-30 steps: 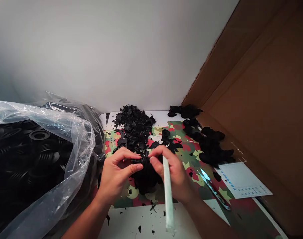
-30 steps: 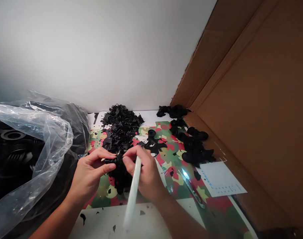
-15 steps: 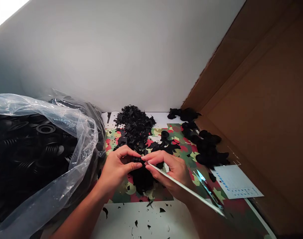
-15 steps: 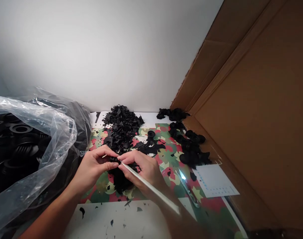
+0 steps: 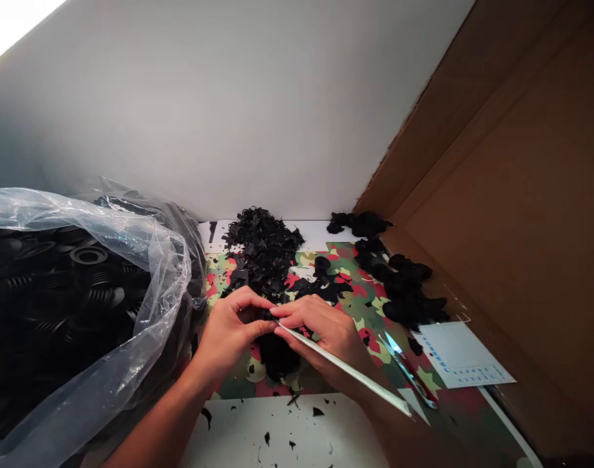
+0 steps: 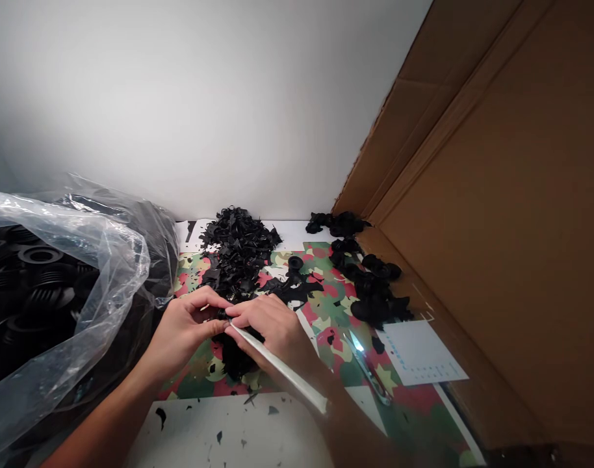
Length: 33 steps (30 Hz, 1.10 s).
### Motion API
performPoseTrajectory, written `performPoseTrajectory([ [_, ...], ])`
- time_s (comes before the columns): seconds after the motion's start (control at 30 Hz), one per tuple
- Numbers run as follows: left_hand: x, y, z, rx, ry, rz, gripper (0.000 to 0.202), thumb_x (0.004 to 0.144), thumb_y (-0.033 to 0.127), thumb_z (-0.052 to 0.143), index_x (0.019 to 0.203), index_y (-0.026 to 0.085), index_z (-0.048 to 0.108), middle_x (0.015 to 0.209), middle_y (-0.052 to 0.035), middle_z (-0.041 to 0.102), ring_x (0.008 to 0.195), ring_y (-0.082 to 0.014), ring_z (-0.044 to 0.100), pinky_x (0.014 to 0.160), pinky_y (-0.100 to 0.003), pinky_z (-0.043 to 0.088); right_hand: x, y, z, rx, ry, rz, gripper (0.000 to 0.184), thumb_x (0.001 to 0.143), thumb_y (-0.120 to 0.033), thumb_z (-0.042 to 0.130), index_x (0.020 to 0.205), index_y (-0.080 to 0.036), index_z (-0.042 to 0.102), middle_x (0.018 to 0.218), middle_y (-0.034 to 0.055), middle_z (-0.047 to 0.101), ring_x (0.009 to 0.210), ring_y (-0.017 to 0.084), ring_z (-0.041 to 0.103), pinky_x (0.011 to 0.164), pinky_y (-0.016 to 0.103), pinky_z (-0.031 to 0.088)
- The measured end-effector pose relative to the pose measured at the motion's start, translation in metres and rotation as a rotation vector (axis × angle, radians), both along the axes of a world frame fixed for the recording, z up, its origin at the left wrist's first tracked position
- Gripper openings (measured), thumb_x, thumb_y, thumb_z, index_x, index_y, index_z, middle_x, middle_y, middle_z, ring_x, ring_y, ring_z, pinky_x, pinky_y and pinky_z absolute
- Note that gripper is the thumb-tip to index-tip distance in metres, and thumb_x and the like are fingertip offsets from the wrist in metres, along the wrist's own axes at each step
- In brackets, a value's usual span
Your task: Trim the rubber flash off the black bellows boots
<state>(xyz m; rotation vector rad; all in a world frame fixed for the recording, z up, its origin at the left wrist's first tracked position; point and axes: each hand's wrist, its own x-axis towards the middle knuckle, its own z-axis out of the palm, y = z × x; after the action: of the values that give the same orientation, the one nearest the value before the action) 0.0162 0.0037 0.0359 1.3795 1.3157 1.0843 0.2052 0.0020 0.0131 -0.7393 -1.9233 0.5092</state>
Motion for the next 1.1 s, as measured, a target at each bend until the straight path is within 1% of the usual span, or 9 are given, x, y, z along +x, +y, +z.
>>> performPoseTrajectory([
  [0.17,0.001,-0.001,-0.003,0.000,-0.033,0.015,0.012,0.062,0.023,0.087,0.073,0.020,0.082,0.073,-0.0039,0.072,0.071,-0.0200,0.064,0.060,-0.026,0.049,-0.011,-0.004,-0.005,0.065,-0.073,-0.062,0.019,0.100,-0.017,0.055,0.086,-0.023,0.066,0.095,0.0064,0.081,0.083,0.020,0.074,0.079,0.037,0.053],
  [0.33,0.003,-0.002,-0.005,-0.083,-0.185,-0.003,0.021,0.057,0.022,0.091,0.076,0.019,0.083,0.074,-0.0036,0.073,0.070,-0.0184,0.065,0.065,-0.027,0.053,-0.010,0.003,-0.009,0.147,-0.064,-0.336,0.026,0.102,-0.014,0.047,0.084,-0.023,0.063,0.090,0.0071,0.078,0.084,0.021,0.071,0.085,0.039,0.049],
  [0.47,0.005,-0.002,-0.005,-0.102,-0.277,-0.005,0.028,0.056,0.022,0.092,0.083,0.019,0.083,0.080,-0.0046,0.075,0.075,-0.0183,0.066,0.065,-0.025,0.054,0.016,0.024,-0.010,-0.071,-0.011,-0.556,0.020,0.097,-0.025,0.054,0.077,-0.024,0.058,0.086,0.0057,0.073,0.079,0.022,0.066,0.078,0.037,0.049],
  [0.57,0.005,-0.002,-0.004,-0.113,-0.309,0.010,0.029,0.056,0.024,0.093,0.083,0.018,0.082,0.080,-0.0054,0.076,0.074,-0.0194,0.068,0.066,-0.028,0.056,0.025,0.032,-0.013,-0.277,0.054,-0.467,0.025,0.089,-0.031,0.058,0.067,-0.024,0.050,0.091,0.0059,0.067,0.085,0.022,0.064,0.074,0.034,0.049],
  [0.63,0.004,-0.002,-0.005,-0.107,-0.306,0.024,0.030,0.056,0.025,0.093,0.082,0.018,0.082,0.079,-0.0053,0.076,0.073,-0.0197,0.068,0.066,-0.028,0.056,0.021,0.030,-0.013,-0.397,0.100,-0.346,0.019,0.089,-0.032,0.054,0.072,-0.023,0.053,0.088,0.0041,0.065,0.084,0.021,0.064,0.073,0.033,0.049],
  [0.7,0.004,-0.001,-0.006,-0.091,-0.295,0.041,0.030,0.056,0.025,0.093,0.083,0.018,0.082,0.079,-0.0053,0.076,0.073,-0.0196,0.068,0.065,-0.028,0.056,0.013,0.024,-0.012,-0.528,0.142,-0.215,0.018,0.094,-0.035,0.047,0.085,-0.023,0.058,0.074,-0.0007,0.059,0.070,0.018,0.058,0.065,0.030,0.046],
  [0.8,0.003,0.000,-0.006,-0.074,-0.270,0.055,0.030,0.054,0.024,0.094,0.081,0.018,0.082,0.078,-0.0051,0.077,0.073,-0.0199,0.068,0.066,-0.028,0.056,0.000,0.011,-0.006,-0.678,0.167,-0.083,0.031,0.098,-0.047,0.044,0.091,-0.022,0.061,0.063,-0.0054,0.045,0.055,0.013,0.042,0.052,0.026,0.034],
  [0.93,0.004,0.000,-0.006,-0.072,-0.233,0.054,0.028,0.054,0.022,0.093,0.080,0.019,0.082,0.078,-0.0045,0.077,0.072,-0.0189,0.067,0.065,-0.027,0.055,-0.009,0.003,0.003,-0.793,0.192,-0.015,0.038,0.089,-0.058,0.060,0.081,-0.021,0.061,0.058,-0.0071,0.036,0.053,0.011,0.028,0.049,0.026,0.023],
  [1.1,0.008,0.000,-0.006,-0.151,-0.413,0.043,0.035,0.049,0.026,0.097,0.079,0.018,0.081,0.075,-0.0048,0.077,0.070,-0.0181,0.067,0.064,-0.026,0.055,-0.008,0.004,0.010,-0.818,0.323,0.016,0.041,0.086,-0.058,0.063,0.070,-0.020,0.059,0.060,-0.0046,0.037,0.057,0.012,0.031,0.052,0.027,0.024],
])
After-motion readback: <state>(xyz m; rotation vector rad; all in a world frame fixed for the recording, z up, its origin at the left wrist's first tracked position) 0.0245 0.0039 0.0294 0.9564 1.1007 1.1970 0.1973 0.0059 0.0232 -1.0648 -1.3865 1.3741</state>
